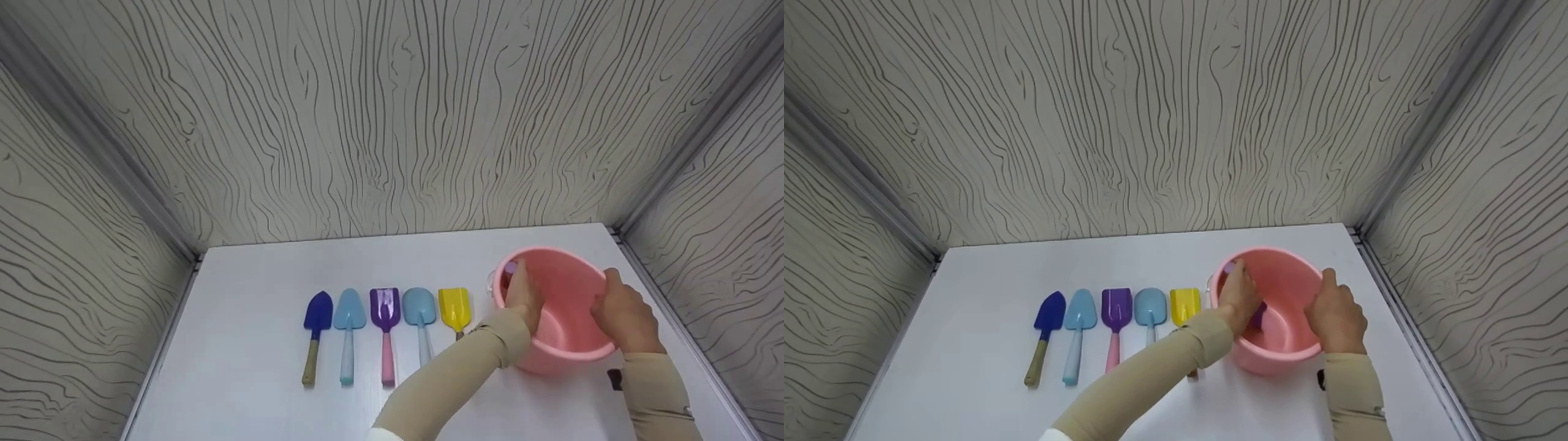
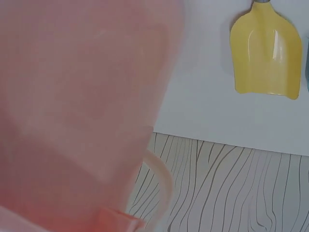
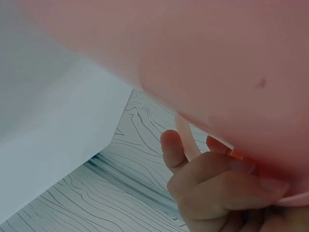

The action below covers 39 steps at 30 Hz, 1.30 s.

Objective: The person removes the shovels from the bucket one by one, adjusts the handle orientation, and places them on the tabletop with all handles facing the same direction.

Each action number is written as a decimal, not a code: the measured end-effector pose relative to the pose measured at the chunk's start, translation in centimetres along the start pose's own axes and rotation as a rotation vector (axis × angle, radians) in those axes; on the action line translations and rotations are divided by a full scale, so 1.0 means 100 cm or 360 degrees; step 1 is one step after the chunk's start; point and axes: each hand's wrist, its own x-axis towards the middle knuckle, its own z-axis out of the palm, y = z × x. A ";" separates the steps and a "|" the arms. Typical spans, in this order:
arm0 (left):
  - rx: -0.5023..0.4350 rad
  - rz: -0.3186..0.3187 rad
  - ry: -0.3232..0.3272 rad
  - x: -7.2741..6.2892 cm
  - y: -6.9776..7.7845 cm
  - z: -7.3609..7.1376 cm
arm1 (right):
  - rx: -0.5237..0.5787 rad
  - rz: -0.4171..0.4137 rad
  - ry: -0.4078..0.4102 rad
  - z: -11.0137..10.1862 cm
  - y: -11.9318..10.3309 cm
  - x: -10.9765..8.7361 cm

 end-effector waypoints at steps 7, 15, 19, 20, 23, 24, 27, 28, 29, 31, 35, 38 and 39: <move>-0.0226 -0.0065 0.0020 0.001 0.001 -0.003 | 0.0017 0.0019 -0.0020 0.000 -0.001 0.001; -0.0449 -0.0103 0.0024 -0.005 0.004 -0.003 | 0.0048 0.0041 -0.0055 0.004 -0.001 -0.001; -0.0492 -0.0078 0.0117 -0.010 0.000 -0.003 | 0.0055 0.0037 -0.0053 0.004 -0.002 0.000; -0.0508 -0.0069 0.0142 -0.011 -0.002 -0.003 | 0.0054 0.0035 -0.0050 0.004 -0.002 0.000; -0.0547 -0.0046 0.0185 -0.015 -0.008 -0.007 | 0.0065 0.0042 -0.0053 0.003 -0.001 0.001; -0.0571 -0.0046 0.0196 -0.016 -0.010 -0.008 | 0.0073 0.0047 -0.0059 0.003 -0.001 0.001; -0.0663 -0.0086 0.0237 -0.021 -0.018 -0.013 | 0.0055 0.0020 -0.0045 0.002 -0.001 0.002; -0.0681 -0.0095 0.0246 -0.023 -0.019 -0.014 | 0.0043 0.0003 -0.0036 0.002 0.000 0.002; -0.0712 -0.0111 0.0267 -0.025 -0.021 -0.015 | 0.0033 -0.0013 -0.0026 0.002 0.000 0.002; -0.0740 -0.0126 0.0301 -0.029 -0.026 -0.015 | 0.0017 -0.0034 -0.0008 0.002 0.000 0.002; -0.0775 -0.0090 0.0340 -0.040 -0.035 -0.011 | 0.0038 -0.0025 -0.0018 0.002 0.001 0.001; -0.0862 -0.0059 0.0353 -0.048 -0.040 -0.007 | 0.0062 -0.0004 -0.0050 0.001 0.000 0.000; -0.0913 -0.0062 0.0369 -0.050 -0.041 -0.006 | 0.0067 0.0005 -0.0058 0.001 0.000 0.000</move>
